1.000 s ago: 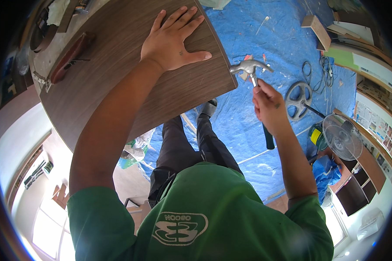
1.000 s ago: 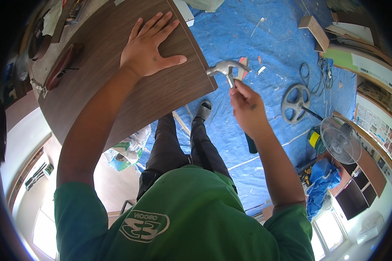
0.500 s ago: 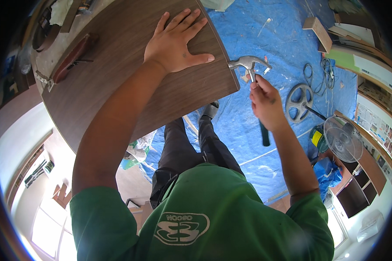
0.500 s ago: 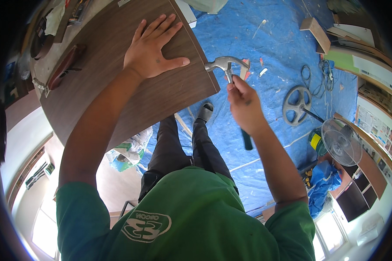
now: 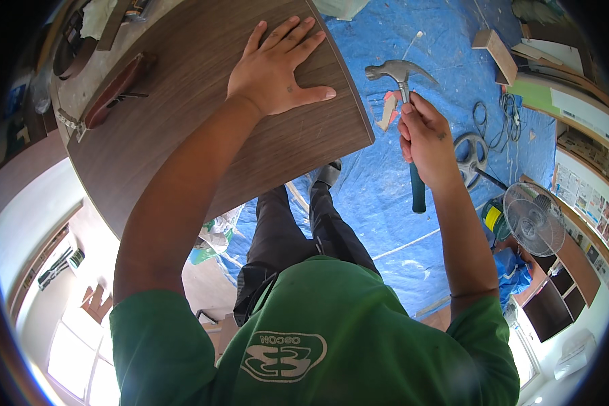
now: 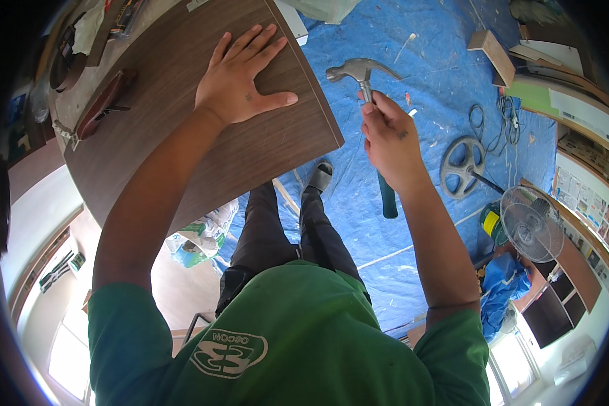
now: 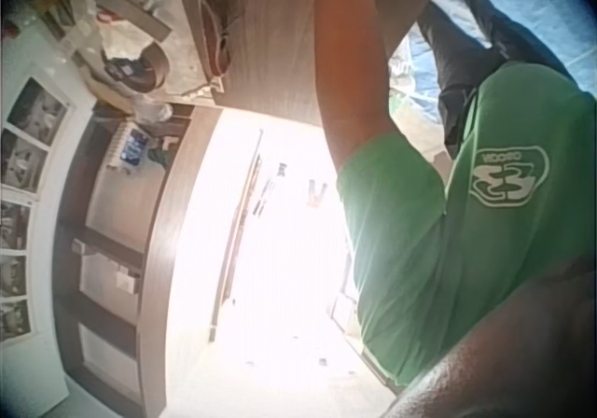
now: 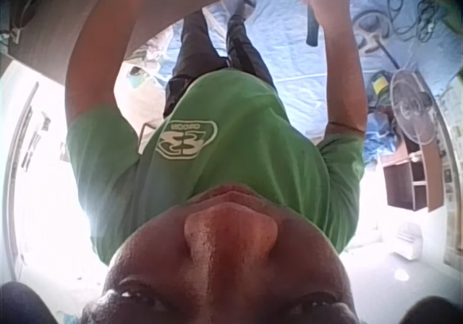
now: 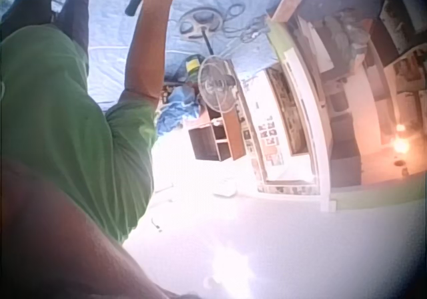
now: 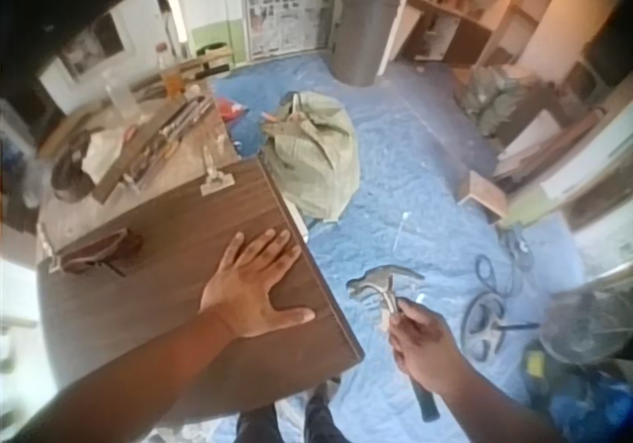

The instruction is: The person smooths the edge of a wooden cabinet door with a sanding block, then uses a hammer to tap the door edge and a hinge area. They continue to smooth the door edge with a chisel, repeatedly tapping and scraping along the same edge.

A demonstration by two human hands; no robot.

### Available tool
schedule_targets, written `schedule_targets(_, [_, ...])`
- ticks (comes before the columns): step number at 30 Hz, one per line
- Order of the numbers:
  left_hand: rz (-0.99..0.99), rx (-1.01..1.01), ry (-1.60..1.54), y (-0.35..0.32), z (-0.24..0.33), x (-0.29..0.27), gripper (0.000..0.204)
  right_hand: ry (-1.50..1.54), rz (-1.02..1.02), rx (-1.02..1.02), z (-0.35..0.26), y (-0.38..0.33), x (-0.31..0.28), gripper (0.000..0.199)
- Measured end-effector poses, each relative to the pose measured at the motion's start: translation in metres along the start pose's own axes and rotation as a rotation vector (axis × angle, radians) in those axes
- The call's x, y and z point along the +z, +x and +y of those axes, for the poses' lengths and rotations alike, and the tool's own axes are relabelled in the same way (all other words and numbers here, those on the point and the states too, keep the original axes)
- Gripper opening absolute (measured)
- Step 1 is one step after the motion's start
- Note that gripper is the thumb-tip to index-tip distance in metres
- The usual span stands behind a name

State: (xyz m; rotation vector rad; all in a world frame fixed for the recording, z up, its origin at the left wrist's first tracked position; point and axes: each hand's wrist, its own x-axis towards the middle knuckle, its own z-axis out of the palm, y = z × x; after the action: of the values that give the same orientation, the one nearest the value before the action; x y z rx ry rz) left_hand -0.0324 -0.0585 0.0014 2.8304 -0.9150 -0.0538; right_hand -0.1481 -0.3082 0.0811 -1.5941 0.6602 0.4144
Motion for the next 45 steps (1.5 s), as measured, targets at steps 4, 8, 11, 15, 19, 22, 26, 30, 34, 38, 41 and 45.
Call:
schedule_targets(4, [-0.004, 0.009, -0.018, 0.006, 0.005, -0.002, 0.104, -0.005, -0.004, -0.018, 0.014, 0.006, 0.011, 0.027])
schedule_targets(8, [-0.021, 0.0, -0.001, 0.0, 0.001, -0.003, 0.104, 0.005, -0.02, -0.01, -0.006, 0.011, 0.009, 0.028])
schedule_targets(11, [-0.019, 0.003, 0.003, 0.001, 0.0, -0.003, 0.104, 0.061, 0.036, -0.068, -0.014, 0.017, 0.009, 0.029])
schedule_targets(15, [-0.026, 0.003, -0.011, 0.003, 0.003, -0.003, 0.104, -0.065, -0.087, 0.054, -0.008, 0.021, 0.012, 0.029])
schedule_targets(19, [-0.015, -0.01, 0.003, -0.001, 0.0, -0.002, 0.103, 0.072, 0.045, -0.06, -0.013, 0.017, 0.008, 0.028])
schedule_targets(22, [-0.006, 0.004, 0.001, 0.004, 0.003, 0.0, 0.103, -0.023, -0.017, 0.013, 0.0, 0.014, 0.008, 0.03])
schedule_targets(26, [-0.006, 0.009, -0.002, 0.001, 0.0, 0.0, 0.103, -0.005, 0.026, 0.023, -0.006, 0.009, 0.009, 0.03])
schedule_targets(30, [-0.011, 0.002, -0.007, 0.001, 0.002, -0.001, 0.103, -0.061, -0.041, 0.039, 0.003, 0.002, 0.008, 0.027])
schedule_targets(34, [-0.022, -0.002, 0.003, 0.001, 0.003, -0.002, 0.103, -0.049, -0.002, 0.009, 0.005, 0.001, 0.008, 0.026])
schedule_targets(38, [-0.022, 0.0, 0.013, 0.002, 0.003, -0.001, 0.103, -0.024, -0.053, 0.075, 0.004, 0.006, 0.004, 0.026])
schedule_targets(41, [0.0, 0.001, 0.005, 0.002, 0.001, 0.0, 0.104, 0.048, 0.06, -0.045, -0.002, 0.007, 0.004, 0.026])
schedule_targets(45, [0.001, -0.002, -0.003, 0.002, 0.003, 0.0, 0.104, -0.041, -0.036, 0.019, 0.009, 0.002, 0.009, 0.028])
